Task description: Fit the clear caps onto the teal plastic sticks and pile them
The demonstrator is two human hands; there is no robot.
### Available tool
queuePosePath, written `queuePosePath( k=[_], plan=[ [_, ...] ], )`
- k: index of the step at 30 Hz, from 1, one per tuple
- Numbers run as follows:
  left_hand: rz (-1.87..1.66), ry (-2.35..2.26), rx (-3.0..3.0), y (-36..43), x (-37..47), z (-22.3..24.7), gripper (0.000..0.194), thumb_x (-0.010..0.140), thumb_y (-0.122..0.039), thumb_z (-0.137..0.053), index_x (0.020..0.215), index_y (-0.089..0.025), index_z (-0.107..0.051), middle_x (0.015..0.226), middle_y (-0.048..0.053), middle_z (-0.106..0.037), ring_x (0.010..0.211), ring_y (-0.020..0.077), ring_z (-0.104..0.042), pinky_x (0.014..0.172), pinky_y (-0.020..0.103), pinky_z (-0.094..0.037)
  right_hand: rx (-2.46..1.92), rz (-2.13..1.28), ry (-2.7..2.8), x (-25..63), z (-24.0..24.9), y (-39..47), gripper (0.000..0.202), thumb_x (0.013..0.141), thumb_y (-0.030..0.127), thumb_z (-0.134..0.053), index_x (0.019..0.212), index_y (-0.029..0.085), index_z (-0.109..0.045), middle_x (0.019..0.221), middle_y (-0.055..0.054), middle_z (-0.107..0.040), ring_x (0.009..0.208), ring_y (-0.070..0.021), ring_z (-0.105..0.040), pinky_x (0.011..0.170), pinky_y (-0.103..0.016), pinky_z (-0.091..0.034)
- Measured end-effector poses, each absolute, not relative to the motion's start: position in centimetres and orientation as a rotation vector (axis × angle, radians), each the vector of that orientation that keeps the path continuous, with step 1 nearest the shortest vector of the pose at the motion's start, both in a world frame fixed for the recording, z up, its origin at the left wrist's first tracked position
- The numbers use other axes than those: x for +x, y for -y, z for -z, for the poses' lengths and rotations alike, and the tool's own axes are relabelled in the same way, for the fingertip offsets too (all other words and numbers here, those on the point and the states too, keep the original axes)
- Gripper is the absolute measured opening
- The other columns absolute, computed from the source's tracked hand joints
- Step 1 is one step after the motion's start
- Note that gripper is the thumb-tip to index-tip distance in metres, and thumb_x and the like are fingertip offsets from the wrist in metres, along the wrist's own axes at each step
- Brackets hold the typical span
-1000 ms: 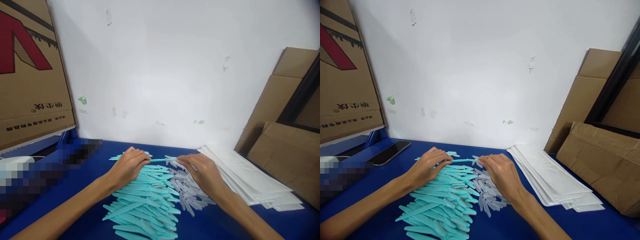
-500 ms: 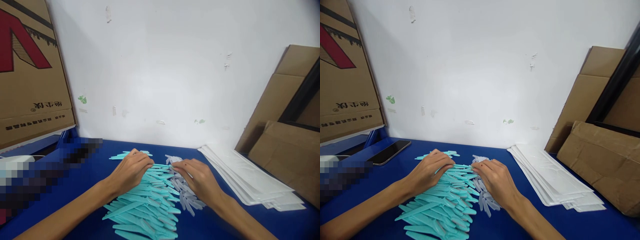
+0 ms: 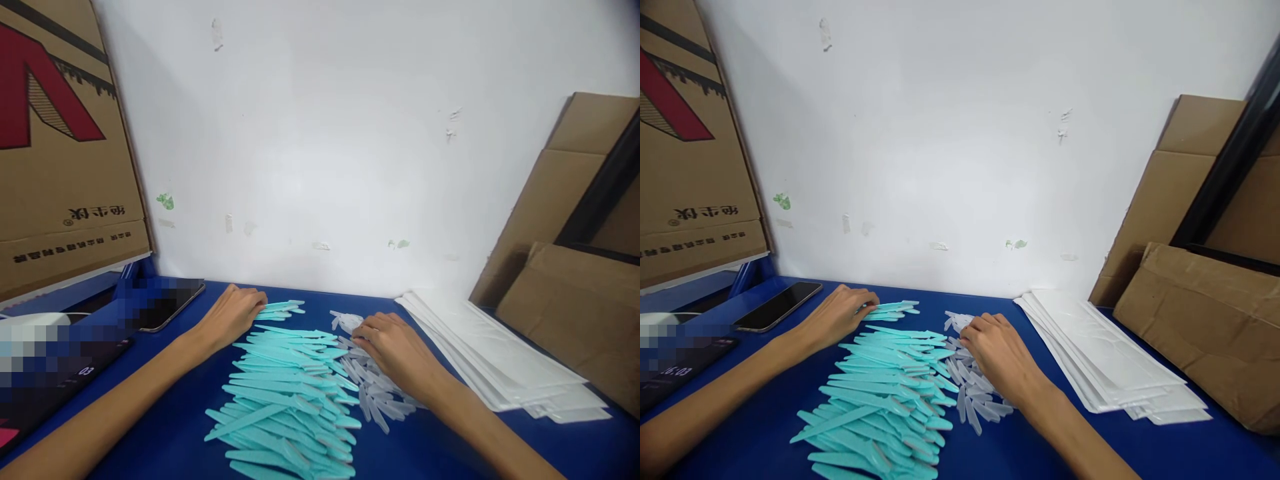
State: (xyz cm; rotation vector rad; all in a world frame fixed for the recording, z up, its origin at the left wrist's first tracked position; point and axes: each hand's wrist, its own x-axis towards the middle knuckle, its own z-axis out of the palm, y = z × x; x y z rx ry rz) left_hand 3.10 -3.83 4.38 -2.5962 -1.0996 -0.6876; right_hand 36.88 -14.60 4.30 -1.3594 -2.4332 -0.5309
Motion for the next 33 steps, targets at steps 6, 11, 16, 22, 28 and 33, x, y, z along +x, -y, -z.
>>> queuePosePath(
  k=[6,11,16,22,28,33],
  plan=[
    [0.681,1.069,-2.619,4.1,3.5,-3.9,0.031,0.103,-0.033,-0.045,0.096,-0.022,-0.073,0.089,0.007,-0.074,0.084,0.0236,-0.066,0.073,0.031,-0.041,-1.326,0.463,2.536,36.7,-3.6,14.4,0.023,0.093,0.007,-0.064,0.107,0.023,-0.073,0.097,-0.004,-0.074,0.09,-0.0228,-0.065,0.078,-0.035,-0.041],
    [0.666,0.899,-2.8,5.3,4.8,-3.7,0.031,0.105,-0.036,-0.046,0.106,-0.024,-0.074,0.101,0.007,-0.071,0.093,0.0223,-0.061,0.081,0.033,-0.042,-1.285,0.446,2.563,36.9,-3.1,14.2,0.032,0.088,-0.001,-0.064,0.107,0.024,-0.073,0.091,-0.003,-0.074,0.091,-0.021,-0.066,0.082,-0.035,-0.039],
    [0.637,0.847,-2.893,5.6,5.2,-2.8,0.03,0.104,-0.041,-0.05,0.099,-0.026,-0.075,0.098,0.004,-0.071,0.091,0.0207,-0.061,0.081,0.031,-0.04,-1.31,0.415,2.56,36.7,-3.0,13.9,0.026,0.092,0.002,-0.061,0.1,0.023,-0.073,0.089,-0.003,-0.074,0.089,-0.0201,-0.067,0.084,-0.035,-0.039],
    [0.594,0.885,-2.874,5.4,5.5,-2.6,0.028,0.105,-0.035,-0.049,0.091,-0.022,-0.07,0.093,0.002,-0.071,0.086,0.0205,-0.062,0.078,0.032,-0.036,-1.343,0.471,2.586,36.0,-3.2,13.9,0.029,0.089,-0.005,-0.057,0.097,0.019,-0.069,0.088,-0.004,-0.072,0.086,-0.0198,-0.067,0.084,-0.034,-0.04],
    [0.616,0.894,-2.818,5.8,5.6,-3.4,0.029,0.107,-0.028,-0.044,0.093,-0.02,-0.068,0.09,0.004,-0.07,0.084,0.0211,-0.061,0.075,0.034,-0.035,-1.301,0.604,2.5,36.4,-3.9,14.4,0.028,0.089,-0.007,-0.055,0.102,0.017,-0.063,0.081,-0.003,-0.071,0.076,-0.0204,-0.065,0.08,-0.034,-0.041],
    [0.626,0.958,-2.803,6.7,6.0,-4.4,0.027,0.108,-0.024,-0.037,0.1,-0.019,-0.062,0.093,0.003,-0.069,0.082,0.0201,-0.06,0.078,0.035,-0.035,-1.231,0.606,2.338,36.8,-3.9,14.5,0.011,0.102,0.013,-0.051,0.1,0.017,-0.061,0.078,-0.004,-0.071,0.071,-0.0213,-0.063,0.07,-0.033,-0.041]
  ],
)
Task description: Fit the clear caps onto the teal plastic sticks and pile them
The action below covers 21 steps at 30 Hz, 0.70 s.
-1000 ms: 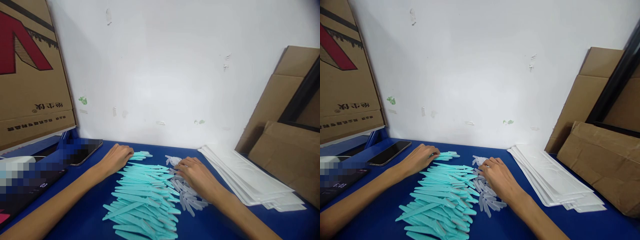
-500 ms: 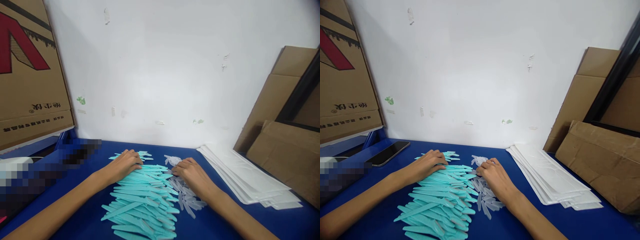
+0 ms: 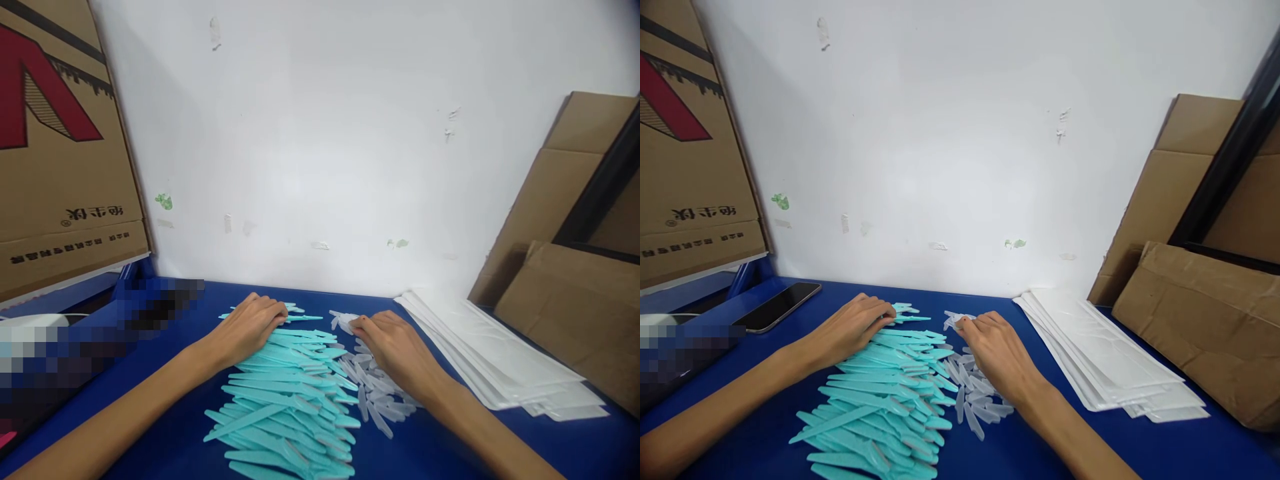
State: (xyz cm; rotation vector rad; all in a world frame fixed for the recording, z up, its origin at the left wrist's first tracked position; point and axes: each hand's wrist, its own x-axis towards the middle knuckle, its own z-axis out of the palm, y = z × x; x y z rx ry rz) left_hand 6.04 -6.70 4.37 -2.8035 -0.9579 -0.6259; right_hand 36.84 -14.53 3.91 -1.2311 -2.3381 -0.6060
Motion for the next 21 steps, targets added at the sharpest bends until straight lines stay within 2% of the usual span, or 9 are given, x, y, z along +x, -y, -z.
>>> queuePosePath(
  k=[6,12,21],
  plan=[
    [0.617,0.912,-2.831,7.7,7.0,-4.4,0.03,0.11,-0.024,-0.031,0.101,-0.019,-0.059,0.094,0.002,-0.068,0.084,0.0199,-0.061,0.079,0.035,-0.034,-1.107,0.44,2.208,36.6,-4.0,14.7,0.017,0.103,0.025,-0.055,0.117,0.02,-0.063,0.088,-0.003,-0.073,0.077,-0.0207,-0.065,0.076,-0.035,-0.044],
    [0.638,0.856,-2.832,8.0,7.3,-4.3,0.03,0.11,-0.023,-0.031,0.101,-0.019,-0.059,0.095,0.002,-0.068,0.084,0.0195,-0.061,0.081,0.035,-0.033,-1.021,0.413,2.18,36.6,-4.1,14.8,0.01,0.101,0.023,-0.06,0.103,0.021,-0.069,0.094,-0.003,-0.075,0.082,-0.0201,-0.066,0.077,-0.036,-0.043],
    [0.661,0.83,-2.851,8.6,7.7,-4.5,0.026,0.109,-0.021,-0.034,0.102,-0.02,-0.059,0.099,0.002,-0.069,0.086,0.0186,-0.062,0.085,0.036,-0.034,-1.043,0.391,2.176,36.1,-4.0,14.8,0.012,0.101,0.023,-0.06,0.103,0.021,-0.072,0.094,-0.003,-0.076,0.084,-0.02,-0.068,0.08,-0.036,-0.043]
  ],
)
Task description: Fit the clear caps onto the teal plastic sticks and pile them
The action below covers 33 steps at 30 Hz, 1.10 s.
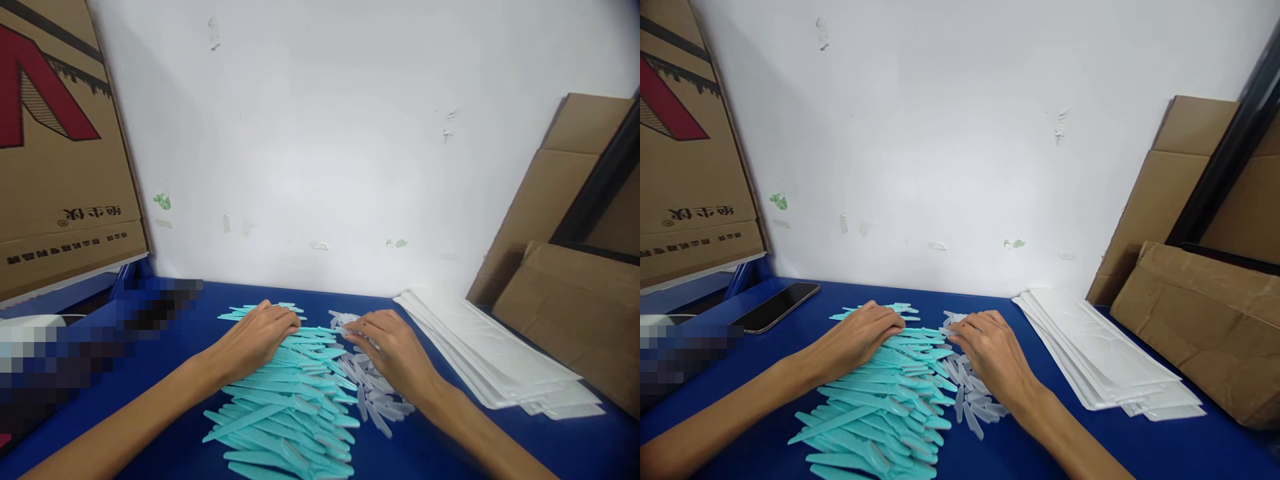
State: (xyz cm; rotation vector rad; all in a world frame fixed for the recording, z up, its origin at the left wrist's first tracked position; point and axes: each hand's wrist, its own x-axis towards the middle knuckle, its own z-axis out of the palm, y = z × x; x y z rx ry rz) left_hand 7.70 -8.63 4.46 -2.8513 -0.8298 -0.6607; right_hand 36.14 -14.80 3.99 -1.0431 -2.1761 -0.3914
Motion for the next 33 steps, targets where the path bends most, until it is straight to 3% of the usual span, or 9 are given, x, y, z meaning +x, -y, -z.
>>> queuePosePath(
  k=[9,15,19,26,30,33],
  plan=[
    [0.682,0.772,-2.831,9.1,8.0,-4.4,0.024,0.108,-0.018,-0.037,0.104,-0.02,-0.06,0.1,0.002,-0.069,0.087,0.0181,-0.062,0.091,0.039,-0.036,-1.004,0.347,2.23,36.0,-3.7,14.9,0.014,0.101,0.022,-0.059,0.109,0.02,-0.071,0.096,-0.004,-0.076,0.087,-0.0209,-0.068,0.079,-0.036,-0.045],
    [0.741,0.542,-2.748,10.4,8.7,-4.1,0.026,0.1,-0.003,-0.039,0.104,-0.017,-0.061,0.086,0.004,-0.065,0.075,0.0179,-0.056,0.074,0.032,-0.04,-0.846,0.394,2.263,35.4,-3.6,15.7,0.017,0.101,0.015,-0.055,0.111,0.015,-0.069,0.094,-0.007,-0.073,0.081,-0.0204,-0.063,0.073,-0.035,-0.045],
    [0.796,0.503,-2.71,10.5,8.5,-4.2,0.031,0.094,0.004,-0.038,0.105,-0.016,-0.059,0.087,0.004,-0.064,0.076,0.0179,-0.056,0.073,0.032,-0.04,-0.859,0.428,2.25,35.1,-3.8,16.1,0.019,0.1,0.012,-0.055,0.114,0.015,-0.067,0.093,-0.008,-0.071,0.078,-0.0199,-0.06,0.071,-0.034,-0.042],
    [0.728,0.635,-2.576,8.4,7.7,-4.8,0.023,0.103,-0.008,-0.04,0.103,-0.018,-0.061,0.084,0.003,-0.066,0.075,0.0184,-0.057,0.075,0.034,-0.036,-1.081,0.431,2.245,35.4,-4.6,15.5,0.025,0.101,0.021,-0.058,0.125,0.019,-0.063,0.102,-0.006,-0.073,0.089,-0.0226,-0.066,0.079,-0.038,-0.044],
    [0.593,0.857,-2.524,6.1,5.7,-4.9,0.025,0.105,-0.019,-0.041,0.095,-0.017,-0.064,0.079,0.004,-0.067,0.075,0.0214,-0.058,0.073,0.034,-0.033,-1.202,0.341,2.322,36.3,-4.9,15.1,0.014,0.101,0.022,-0.059,0.11,0.021,-0.07,0.098,-0.004,-0.075,0.088,-0.0217,-0.067,0.082,-0.039,-0.045],
    [0.455,1.004,-2.509,4.6,4.1,-4.8,0.028,0.103,-0.014,-0.041,0.091,-0.018,-0.066,0.078,0.005,-0.067,0.072,0.0225,-0.059,0.07,0.035,-0.032,-1.224,0.272,2.434,36.7,-4.9,15.0,0.014,0.101,0.024,-0.06,0.098,0.023,-0.074,0.094,-0.002,-0.075,0.089,-0.0207,-0.068,0.084,-0.038,-0.044]
  ],
)
